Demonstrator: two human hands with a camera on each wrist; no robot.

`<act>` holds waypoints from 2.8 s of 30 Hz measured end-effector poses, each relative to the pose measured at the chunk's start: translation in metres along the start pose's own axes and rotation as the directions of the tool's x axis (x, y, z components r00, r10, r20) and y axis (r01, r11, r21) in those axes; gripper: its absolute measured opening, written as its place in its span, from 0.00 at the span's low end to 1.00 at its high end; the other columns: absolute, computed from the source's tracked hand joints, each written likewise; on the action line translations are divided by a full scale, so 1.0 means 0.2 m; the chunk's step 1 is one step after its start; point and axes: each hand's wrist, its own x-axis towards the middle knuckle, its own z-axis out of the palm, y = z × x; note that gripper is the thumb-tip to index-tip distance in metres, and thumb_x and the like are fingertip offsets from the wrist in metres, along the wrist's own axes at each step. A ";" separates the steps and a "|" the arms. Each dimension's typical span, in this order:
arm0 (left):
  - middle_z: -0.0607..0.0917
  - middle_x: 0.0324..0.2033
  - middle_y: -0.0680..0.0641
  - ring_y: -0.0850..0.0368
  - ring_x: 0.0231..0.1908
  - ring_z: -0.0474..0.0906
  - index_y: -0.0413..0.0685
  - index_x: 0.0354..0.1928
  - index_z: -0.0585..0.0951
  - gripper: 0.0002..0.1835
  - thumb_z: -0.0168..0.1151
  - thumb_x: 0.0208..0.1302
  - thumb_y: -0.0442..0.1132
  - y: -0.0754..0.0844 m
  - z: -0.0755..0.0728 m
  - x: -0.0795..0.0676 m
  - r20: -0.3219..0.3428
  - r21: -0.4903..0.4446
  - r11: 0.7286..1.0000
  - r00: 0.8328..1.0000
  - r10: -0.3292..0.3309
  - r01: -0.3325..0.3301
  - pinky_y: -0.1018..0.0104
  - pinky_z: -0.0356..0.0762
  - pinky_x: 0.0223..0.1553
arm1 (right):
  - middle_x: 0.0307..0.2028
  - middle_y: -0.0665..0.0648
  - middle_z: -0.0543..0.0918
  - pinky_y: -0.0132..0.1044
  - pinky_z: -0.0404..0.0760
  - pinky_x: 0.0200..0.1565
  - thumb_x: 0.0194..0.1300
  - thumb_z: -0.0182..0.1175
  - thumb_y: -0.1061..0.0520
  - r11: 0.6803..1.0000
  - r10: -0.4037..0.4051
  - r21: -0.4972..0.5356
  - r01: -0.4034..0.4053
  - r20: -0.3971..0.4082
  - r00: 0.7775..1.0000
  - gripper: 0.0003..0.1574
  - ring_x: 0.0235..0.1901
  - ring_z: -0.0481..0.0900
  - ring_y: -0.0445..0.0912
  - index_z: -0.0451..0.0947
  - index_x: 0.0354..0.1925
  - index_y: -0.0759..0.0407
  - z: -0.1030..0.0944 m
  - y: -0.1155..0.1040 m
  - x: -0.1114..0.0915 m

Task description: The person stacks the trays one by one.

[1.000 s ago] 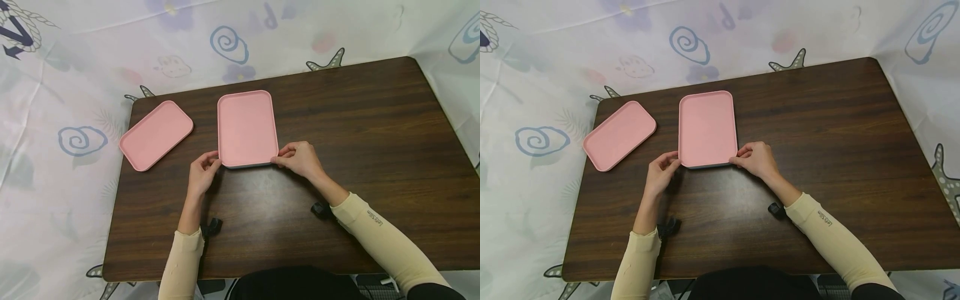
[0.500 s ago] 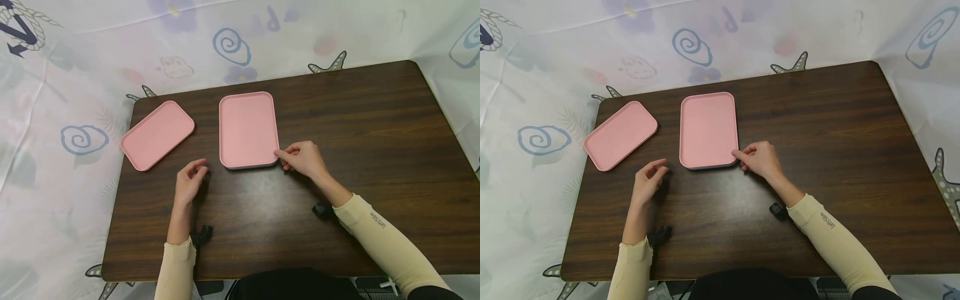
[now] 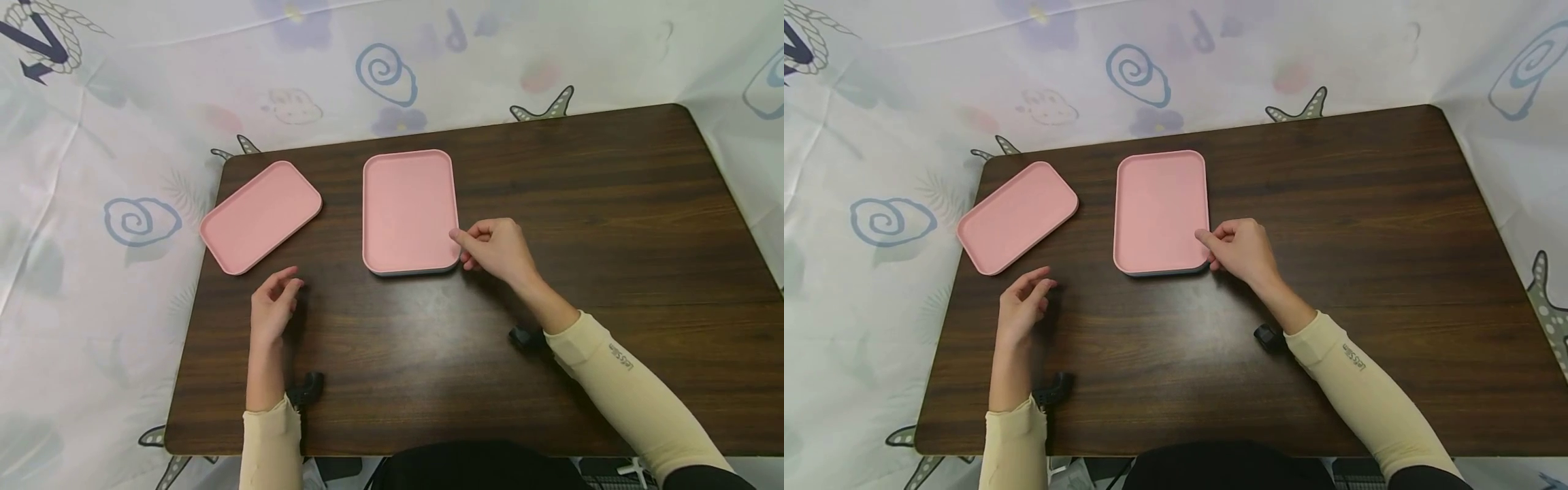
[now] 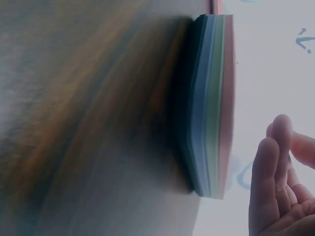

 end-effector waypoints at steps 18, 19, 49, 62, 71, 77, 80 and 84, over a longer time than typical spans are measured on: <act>0.80 0.34 0.54 0.64 0.19 0.69 0.46 0.63 0.75 0.22 0.62 0.68 0.38 0.04 -0.25 0.02 -0.180 0.073 0.991 0.979 -0.096 0.111 0.74 0.64 0.18 | 0.30 0.67 0.86 0.50 0.83 0.37 0.67 0.62 0.60 0.973 -0.084 0.229 0.021 0.267 0.960 0.17 0.30 0.87 0.55 0.80 0.44 0.77 0.22 -0.21 0.11; 0.79 0.34 0.55 0.64 0.19 0.69 0.46 0.64 0.74 0.23 0.61 0.68 0.39 0.04 -0.27 0.03 -0.188 0.097 0.988 0.977 -0.104 0.124 0.73 0.64 0.18 | 0.32 0.68 0.86 0.50 0.83 0.38 0.68 0.61 0.60 0.972 -0.083 0.232 0.016 0.281 0.956 0.17 0.32 0.87 0.55 0.80 0.45 0.77 0.24 -0.22 0.12; 0.67 0.62 0.39 0.63 0.30 0.71 0.41 0.76 0.53 0.39 0.49 0.72 0.54 0.09 -0.52 0.31 -0.109 0.386 0.888 0.968 -0.226 0.251 0.66 0.72 0.29 | 0.71 0.62 0.62 0.48 0.74 0.57 0.73 0.52 0.61 0.871 0.081 0.392 -0.297 0.482 0.873 0.36 0.66 0.68 0.53 0.54 0.74 0.61 0.90 -0.49 0.48; 0.69 0.56 0.42 0.60 0.32 0.71 0.42 0.76 0.52 0.40 0.50 0.71 0.54 0.13 -0.67 0.61 -0.155 0.406 0.852 0.944 -0.293 0.331 0.66 0.73 0.27 | 0.77 0.56 0.46 0.51 0.67 0.62 0.73 0.51 0.62 0.758 0.142 0.502 -0.417 0.496 0.857 0.43 0.71 0.57 0.52 0.43 0.78 0.55 1.00 -0.45 0.58; 0.71 0.47 0.42 0.56 0.31 0.74 0.41 0.76 0.53 0.38 0.51 0.70 0.49 0.16 -0.71 0.77 -0.189 0.414 0.852 0.946 -0.263 0.320 0.64 0.74 0.28 | 0.76 0.55 0.50 0.51 0.66 0.64 0.73 0.53 0.60 0.737 0.175 0.492 -0.462 0.522 0.835 0.46 0.73 0.53 0.50 0.41 0.79 0.47 1.03 -0.42 0.62; 0.63 0.68 0.30 0.35 0.62 0.64 0.36 0.74 0.58 0.38 0.48 0.63 0.45 0.18 -0.68 0.81 -0.221 0.604 0.762 0.968 -0.122 0.234 0.46 0.64 0.61 | 0.76 0.55 0.51 0.53 0.66 0.64 0.73 0.52 0.60 0.727 0.188 0.500 -0.472 0.516 0.836 0.46 0.73 0.53 0.49 0.42 0.79 0.46 1.05 -0.40 0.64; 0.65 0.67 0.29 0.32 0.64 0.62 0.36 0.72 0.61 0.37 0.48 0.61 0.43 0.17 -0.68 0.82 -0.220 0.654 0.725 0.971 -0.091 0.216 0.44 0.60 0.64 | 0.76 0.54 0.51 0.53 0.66 0.64 0.72 0.53 0.60 0.727 0.189 0.500 -0.471 0.515 0.836 0.46 0.73 0.54 0.48 0.42 0.79 0.46 1.06 -0.39 0.65; 0.73 0.61 0.29 0.33 0.62 0.66 0.38 0.71 0.65 0.34 0.48 0.62 0.42 0.16 -0.68 0.83 -0.210 0.701 0.689 0.977 -0.044 0.182 0.46 0.63 0.62 | 0.77 0.50 0.48 0.53 0.65 0.64 0.72 0.53 0.61 0.721 0.184 0.505 -0.475 0.521 0.833 0.46 0.73 0.54 0.48 0.43 0.79 0.46 1.08 -0.39 0.66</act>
